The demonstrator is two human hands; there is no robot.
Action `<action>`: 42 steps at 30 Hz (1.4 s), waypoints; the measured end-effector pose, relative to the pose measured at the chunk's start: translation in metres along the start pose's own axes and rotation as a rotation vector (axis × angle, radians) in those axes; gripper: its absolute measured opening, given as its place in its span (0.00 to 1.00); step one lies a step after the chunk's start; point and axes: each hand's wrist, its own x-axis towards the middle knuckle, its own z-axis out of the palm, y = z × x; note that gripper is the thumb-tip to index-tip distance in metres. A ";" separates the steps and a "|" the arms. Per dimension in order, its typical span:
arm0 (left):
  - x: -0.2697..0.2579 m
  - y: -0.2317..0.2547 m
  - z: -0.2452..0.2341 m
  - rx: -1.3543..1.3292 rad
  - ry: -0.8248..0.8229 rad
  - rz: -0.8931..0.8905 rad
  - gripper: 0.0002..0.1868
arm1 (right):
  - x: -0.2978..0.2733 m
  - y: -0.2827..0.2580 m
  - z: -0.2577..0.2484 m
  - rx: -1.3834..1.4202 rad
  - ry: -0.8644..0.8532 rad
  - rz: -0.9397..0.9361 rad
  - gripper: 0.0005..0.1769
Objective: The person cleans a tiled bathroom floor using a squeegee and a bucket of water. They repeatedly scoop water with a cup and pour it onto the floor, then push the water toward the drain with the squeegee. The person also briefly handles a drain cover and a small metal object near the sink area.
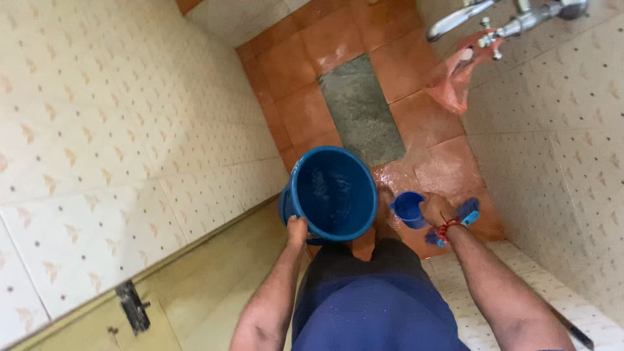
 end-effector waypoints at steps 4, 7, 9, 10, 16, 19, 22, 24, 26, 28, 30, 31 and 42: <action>-0.013 -0.017 0.009 -0.319 0.001 -0.210 0.11 | -0.008 0.008 0.001 0.253 -0.082 0.024 0.19; -0.032 -0.036 0.012 -0.366 -0.016 -0.352 0.12 | -0.033 0.027 0.003 0.338 -0.180 0.251 0.16; -0.039 -0.042 0.017 -0.344 -0.021 -0.365 0.11 | -0.034 0.039 -0.008 0.409 -0.274 0.440 0.15; -0.041 -0.044 0.021 -0.333 -0.023 -0.371 0.11 | -0.033 0.045 -0.015 0.502 -0.352 0.561 0.15; -0.055 -0.063 0.026 -0.539 -0.105 -0.361 0.15 | -0.038 0.068 -0.046 0.674 -0.505 0.906 0.16; -0.055 -0.069 0.028 -0.301 -0.082 -0.338 0.10 | -0.029 0.063 -0.046 0.611 -0.467 0.774 0.12; -0.059 -0.066 0.038 -0.354 -0.097 -0.329 0.10 | -0.021 0.050 -0.041 0.456 -0.351 0.520 0.11; -0.054 -0.054 0.045 -0.295 -0.090 -0.313 0.08 | -0.013 0.031 -0.029 0.375 -0.257 0.342 0.12; -0.058 -0.044 0.047 -0.310 -0.112 -0.296 0.08 | -0.010 0.009 -0.006 0.386 -0.220 0.241 0.13; -0.061 -0.028 0.048 -0.410 -0.159 -0.260 0.10 | -0.010 -0.014 0.024 0.454 -0.219 0.179 0.16; -0.063 -0.009 0.049 -0.347 -0.175 -0.234 0.09 | -0.009 -0.040 0.057 0.544 -0.222 0.126 0.17; -0.067 0.000 0.048 -0.314 -0.181 -0.225 0.08 | -0.009 -0.052 0.074 0.593 -0.226 0.100 0.17; -0.157 0.093 0.038 -0.243 -0.330 -0.145 0.08 | 0.014 -0.059 0.160 0.930 -0.526 0.913 0.07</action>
